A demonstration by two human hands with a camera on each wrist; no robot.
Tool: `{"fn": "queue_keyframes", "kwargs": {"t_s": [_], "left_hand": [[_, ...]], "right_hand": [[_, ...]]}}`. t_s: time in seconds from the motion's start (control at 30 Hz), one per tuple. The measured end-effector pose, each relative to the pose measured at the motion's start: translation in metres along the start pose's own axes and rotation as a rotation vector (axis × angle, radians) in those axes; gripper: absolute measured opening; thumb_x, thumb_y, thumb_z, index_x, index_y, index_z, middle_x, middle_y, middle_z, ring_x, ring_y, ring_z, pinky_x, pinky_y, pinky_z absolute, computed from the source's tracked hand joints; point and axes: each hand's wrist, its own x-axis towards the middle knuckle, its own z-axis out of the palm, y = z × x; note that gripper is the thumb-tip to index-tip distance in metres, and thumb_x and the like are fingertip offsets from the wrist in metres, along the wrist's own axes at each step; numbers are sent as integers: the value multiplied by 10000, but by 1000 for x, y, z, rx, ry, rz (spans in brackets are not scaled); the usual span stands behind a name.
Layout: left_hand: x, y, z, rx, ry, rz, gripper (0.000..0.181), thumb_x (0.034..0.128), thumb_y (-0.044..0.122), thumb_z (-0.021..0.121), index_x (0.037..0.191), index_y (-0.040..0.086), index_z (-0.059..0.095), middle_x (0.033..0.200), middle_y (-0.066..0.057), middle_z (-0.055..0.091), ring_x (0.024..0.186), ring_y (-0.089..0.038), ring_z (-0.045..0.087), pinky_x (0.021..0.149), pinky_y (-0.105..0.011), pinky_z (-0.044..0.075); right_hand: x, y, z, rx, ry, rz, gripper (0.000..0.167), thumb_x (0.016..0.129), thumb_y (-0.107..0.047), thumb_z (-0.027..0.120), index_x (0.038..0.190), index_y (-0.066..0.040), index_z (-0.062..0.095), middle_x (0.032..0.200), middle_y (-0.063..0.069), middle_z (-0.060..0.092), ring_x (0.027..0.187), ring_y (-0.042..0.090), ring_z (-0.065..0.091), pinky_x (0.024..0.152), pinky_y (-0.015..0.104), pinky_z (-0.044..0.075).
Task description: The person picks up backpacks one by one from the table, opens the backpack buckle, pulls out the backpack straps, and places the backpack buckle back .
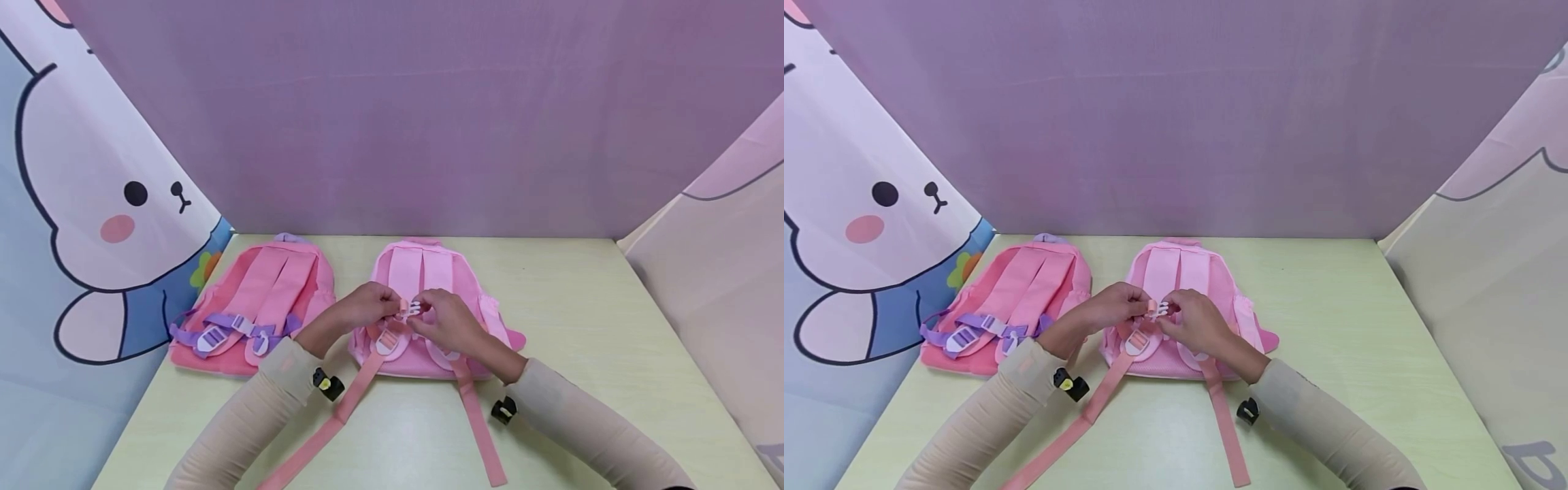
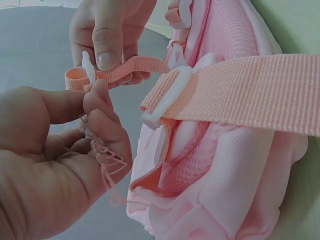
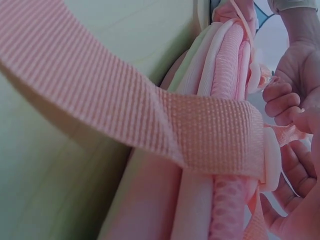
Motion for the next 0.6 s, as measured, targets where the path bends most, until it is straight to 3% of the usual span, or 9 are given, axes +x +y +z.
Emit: {"fn": "queue_keyframes", "kwargs": {"t_s": [0.6], "left_hand": [[-2, 0, -1, -11, -9, 2, 216, 1050, 144, 529, 1041, 48, 723, 887, -177, 654, 704, -162, 545, 602, -256, 461]], "right_hand": [[0, 2, 2, -31, -5, -3, 172, 886, -219, 765, 1004, -119, 690, 905, -8, 659, 828, 184, 610, 707, 239, 500]]}}
